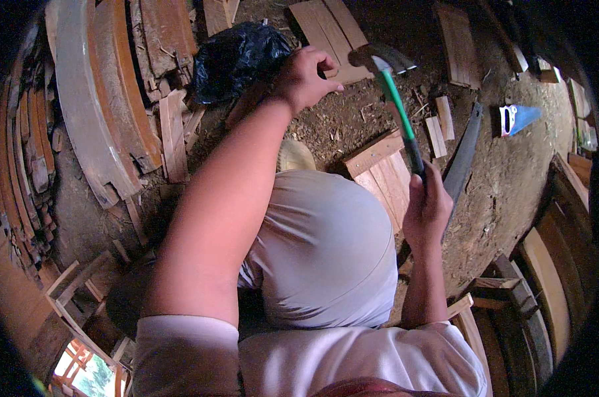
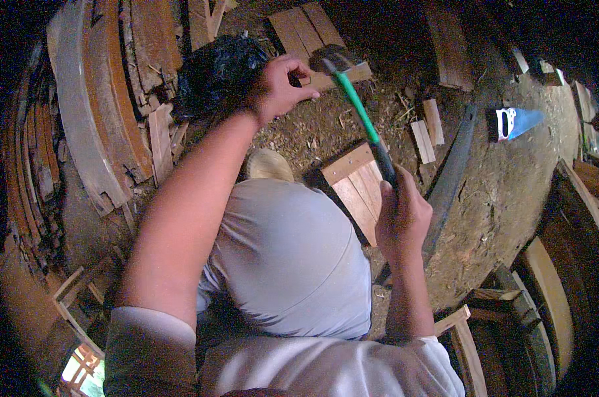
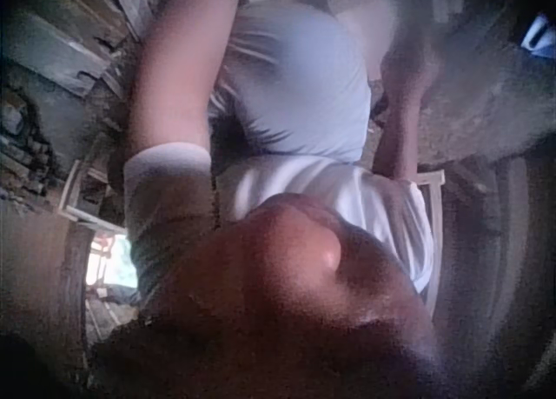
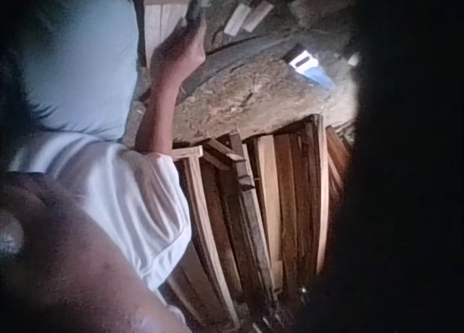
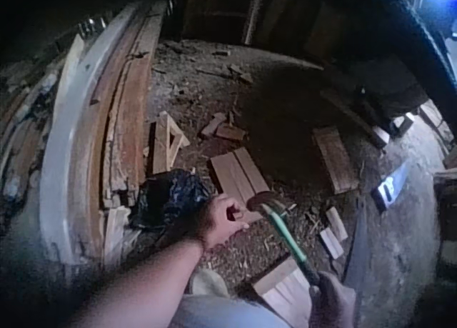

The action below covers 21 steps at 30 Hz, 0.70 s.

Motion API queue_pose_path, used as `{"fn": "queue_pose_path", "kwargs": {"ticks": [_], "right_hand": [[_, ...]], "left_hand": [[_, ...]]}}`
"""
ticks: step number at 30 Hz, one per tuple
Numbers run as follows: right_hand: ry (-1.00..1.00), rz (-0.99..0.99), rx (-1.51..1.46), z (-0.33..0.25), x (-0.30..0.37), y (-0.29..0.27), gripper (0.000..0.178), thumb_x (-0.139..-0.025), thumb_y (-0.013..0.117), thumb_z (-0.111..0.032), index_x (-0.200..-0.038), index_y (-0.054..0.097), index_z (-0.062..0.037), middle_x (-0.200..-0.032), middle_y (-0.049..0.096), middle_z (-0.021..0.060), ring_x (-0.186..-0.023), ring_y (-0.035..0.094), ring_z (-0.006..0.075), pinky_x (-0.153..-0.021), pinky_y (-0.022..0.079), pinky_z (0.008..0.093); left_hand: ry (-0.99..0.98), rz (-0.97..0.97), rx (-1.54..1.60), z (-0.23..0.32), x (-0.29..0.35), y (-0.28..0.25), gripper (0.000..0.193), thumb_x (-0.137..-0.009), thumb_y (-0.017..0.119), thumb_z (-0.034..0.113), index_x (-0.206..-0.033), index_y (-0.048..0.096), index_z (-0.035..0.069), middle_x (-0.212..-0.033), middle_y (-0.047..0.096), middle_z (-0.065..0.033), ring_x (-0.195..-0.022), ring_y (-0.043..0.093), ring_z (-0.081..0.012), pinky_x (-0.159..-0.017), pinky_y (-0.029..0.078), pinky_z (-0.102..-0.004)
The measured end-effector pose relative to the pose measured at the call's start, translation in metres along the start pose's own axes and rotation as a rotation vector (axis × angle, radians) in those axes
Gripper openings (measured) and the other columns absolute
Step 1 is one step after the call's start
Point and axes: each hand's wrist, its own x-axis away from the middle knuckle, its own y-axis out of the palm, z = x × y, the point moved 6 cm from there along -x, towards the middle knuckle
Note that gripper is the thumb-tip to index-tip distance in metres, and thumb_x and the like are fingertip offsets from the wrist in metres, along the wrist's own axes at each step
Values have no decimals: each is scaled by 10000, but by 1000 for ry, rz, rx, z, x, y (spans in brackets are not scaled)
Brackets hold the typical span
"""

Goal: The person sits on the floor and uses a hammer to drive nails into small wooden planks, assembling them into a small rectangular frame. The person repeatedly picks up planks, aligns them, and hammers nails to secure the joints.

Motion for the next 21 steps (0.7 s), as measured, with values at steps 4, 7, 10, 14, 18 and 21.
{"fn": "queue_pose_path", "kwargs": {"ticks": [4, 7, 10, 14, 18, 21], "right_hand": [[-31, -131, 150, 13, -6, 28, 225, -976, 647, -130, -1192, 619, -71, -774, 655, 193, -681, 669, 404, -595, 511, 463], [-53, -29, 101, 5, -7, 17, 224, -982, 640, -128, -1198, 618, -74, -776, 660, 186, -675, 671, 400, -586, 509, 459], [-136, 58, 61, -3, -5, 12, 231, -982, 641, -125, -1207, 619, -75, -770, 659, 186, -662, 670, 391, -580, 509, 448], [-114, -44, 185, 7, -7, 22, 243, -981, 627, -104, -1220, 613, -62, -756, 648, 191, -650, 674, 378, -575, 511, 447], [-158, 80, 99, -8, -6, 4, 223, -978, 627, -105, -1195, 613, -55, -777, 662, 203, -653, 669, 398, -573, 517, 455], [-113, 98, 52, -3, 0, 6, 213, -976, 637, -124, -1175, 605, -54, -807, 674, 218, -685, 668, 429, -580, 517, 476]], "left_hand": [[-47, -47, -52, -1, 0, 6, 394, -595, 940, 243, -830, 689, 50, -883, 648, -119, -881, 629, -285, -798, 508, -400], [4, -18, -6, 1, -2, 6, 381, -604, 940, 232, -816, 680, 50, -882, 653, -120, -878, 641, -293, -786, 516, -395], [26, 40, 11, -4, 1, 5, 387, -596, 952, 211, -857, 711, 57, -882, 662, -115, -864, 652, -294, -776, 523, -388], [34, 25, 5, 0, 2, 6, 408, -588, 961, 196, -908, 745, 66, -903, 679, -106, -877, 660, -281, -801, 531, -383], [-66, 1, 67, -7, 0, 7, 394, -550, 957, 157, -846, 724, 41, -912, 678, -124, -882, 662, -301, -817, 541, -385], [-50, 41, 71, -2, 1, 6, 385, -561, 953, 169, -848, 727, 45, -921, 679, -121, -885, 666, -290, -809, 545, -376]]}}
